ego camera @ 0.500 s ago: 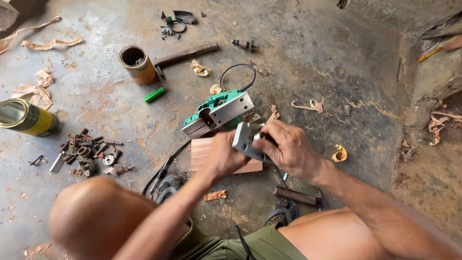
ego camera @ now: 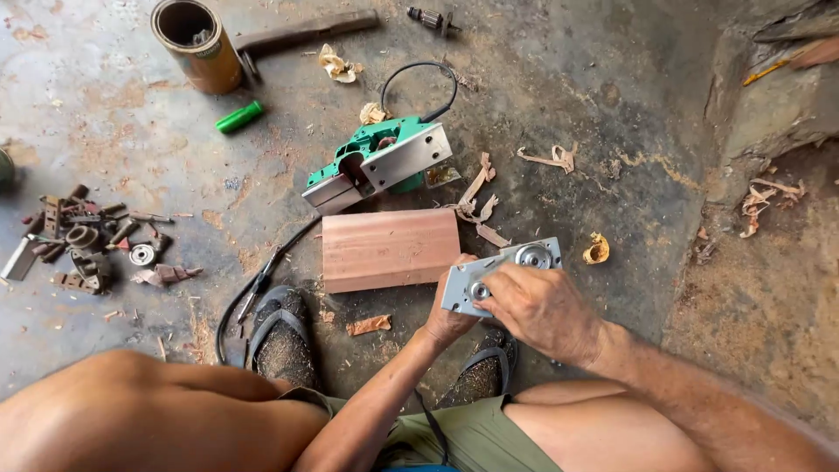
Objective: The person sits on the workshop floor repairing a disassembled electric planer. They fit the motor armature into the metal base plate, thread a nut by hand, pick up a small part from the floor, and use pliers to hold and tighten components while aligning the parts.
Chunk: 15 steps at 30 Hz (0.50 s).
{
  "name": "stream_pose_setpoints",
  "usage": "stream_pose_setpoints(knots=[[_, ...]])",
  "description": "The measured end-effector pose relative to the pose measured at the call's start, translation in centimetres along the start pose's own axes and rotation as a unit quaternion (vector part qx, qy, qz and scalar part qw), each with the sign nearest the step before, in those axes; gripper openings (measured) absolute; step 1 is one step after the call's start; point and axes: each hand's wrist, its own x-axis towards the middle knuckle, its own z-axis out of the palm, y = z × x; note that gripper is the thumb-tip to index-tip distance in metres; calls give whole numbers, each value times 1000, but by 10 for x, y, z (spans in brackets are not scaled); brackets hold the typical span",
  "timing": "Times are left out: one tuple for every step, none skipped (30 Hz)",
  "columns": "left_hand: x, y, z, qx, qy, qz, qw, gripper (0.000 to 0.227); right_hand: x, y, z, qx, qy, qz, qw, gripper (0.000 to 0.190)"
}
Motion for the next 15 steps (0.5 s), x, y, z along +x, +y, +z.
stream_pose_setpoints(knots=[[-1,-2,3,-4,4,-1,1000,28,1,0,1,-2,-5,-1,1000,25],[-4,-4,6,-64,18,-26,997,29,1,-1,3,-14,3,-17,1000,26],[-7,-6,10,-124,31,-51,990,30,1,-2,5,-25,11,-33,999,27],[-7,-7,11,-128,36,-54,990,30,1,-2,6,-25,4,-34,999,27],[-7,-9,13,-82,29,-43,995,32,1,-2,8,-28,5,-30,999,26],[-7,-10,16,-37,19,-34,999,35,-1,-2,9,-30,5,-23,999,26],[-9,-8,17,-41,22,-38,998,35,0,-4,9,-30,-2,-22,999,26],[-10,-6,18,-42,21,-26,999,36,0,-5,8,-34,-14,-17,999,26],[-11,-4,20,-43,21,-15,999,37,-1,-7,8,-38,-27,-11,999,26],[-11,2,20,-46,22,-18,999,37,-1,-8,8,-38,-31,-10,999,26],[-11,9,21,-178,29,-62,982,46,-1,-9,7,-38,-31,-10,999,25],[-11,15,21,-304,37,-105,946,55,0,-10,7,-37,-29,-11,999,25],[-18,4,29,-306,37,-107,945,55,2,-11,6,-37,-31,-10,999,25],[-25,-7,38,-334,39,-149,930,52,4,-11,4,-34,-14,-15,999,26],[-31,-18,47,-362,41,-190,912,49,7,-11,2,-31,4,-20,999,28]])
